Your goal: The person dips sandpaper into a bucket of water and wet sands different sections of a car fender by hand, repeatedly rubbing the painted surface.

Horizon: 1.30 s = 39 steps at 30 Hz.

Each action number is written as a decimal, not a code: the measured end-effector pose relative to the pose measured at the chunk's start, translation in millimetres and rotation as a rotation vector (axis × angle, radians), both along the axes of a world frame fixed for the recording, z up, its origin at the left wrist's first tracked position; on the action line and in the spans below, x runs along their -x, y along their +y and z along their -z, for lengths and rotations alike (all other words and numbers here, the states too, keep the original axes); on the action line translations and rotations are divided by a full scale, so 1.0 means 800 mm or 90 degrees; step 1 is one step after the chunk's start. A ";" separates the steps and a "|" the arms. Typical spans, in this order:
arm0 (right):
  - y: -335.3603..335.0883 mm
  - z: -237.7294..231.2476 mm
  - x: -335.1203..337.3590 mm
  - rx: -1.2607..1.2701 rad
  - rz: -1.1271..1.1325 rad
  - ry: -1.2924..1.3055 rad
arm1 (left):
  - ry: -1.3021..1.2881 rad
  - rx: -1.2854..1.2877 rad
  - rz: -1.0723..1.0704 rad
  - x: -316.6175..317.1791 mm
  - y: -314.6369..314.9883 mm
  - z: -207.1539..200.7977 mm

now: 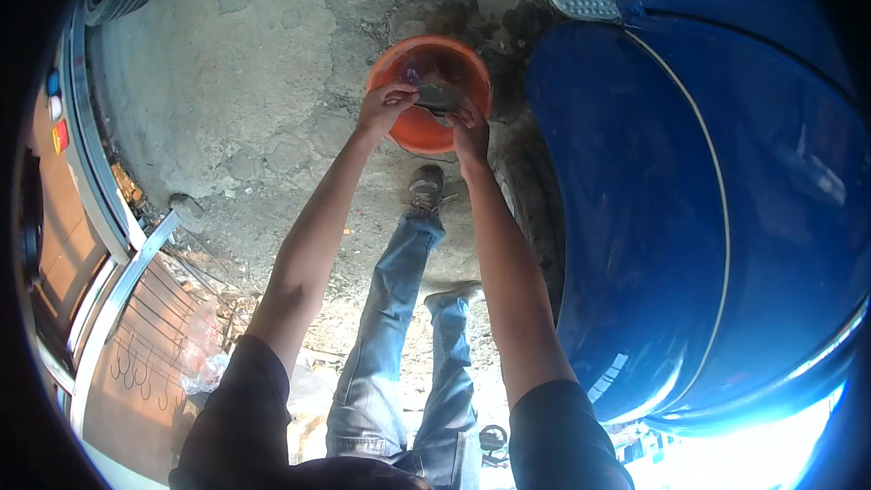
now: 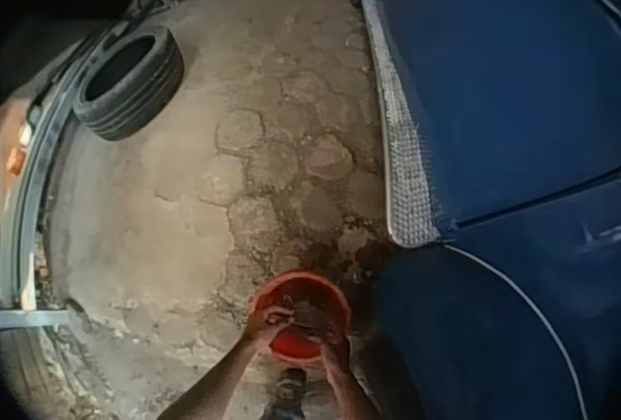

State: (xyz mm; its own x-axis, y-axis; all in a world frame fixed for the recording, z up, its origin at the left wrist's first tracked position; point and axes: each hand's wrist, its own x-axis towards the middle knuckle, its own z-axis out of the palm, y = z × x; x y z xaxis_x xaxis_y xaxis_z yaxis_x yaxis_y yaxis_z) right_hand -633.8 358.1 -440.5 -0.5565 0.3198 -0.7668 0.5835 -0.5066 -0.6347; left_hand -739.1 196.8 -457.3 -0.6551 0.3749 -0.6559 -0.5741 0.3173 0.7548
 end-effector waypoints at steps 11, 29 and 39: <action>-0.032 -0.157 -0.001 0.033 0.136 0.004 | 0.051 -0.027 -0.037 -0.013 -0.001 -0.166; 0.115 -0.621 -0.407 -0.598 0.225 -0.125 | -0.090 -0.283 0.092 -0.383 0.179 -0.533; 0.095 -0.556 -0.536 -0.773 0.151 -0.075 | 0.507 0.013 0.341 -0.493 0.204 -0.543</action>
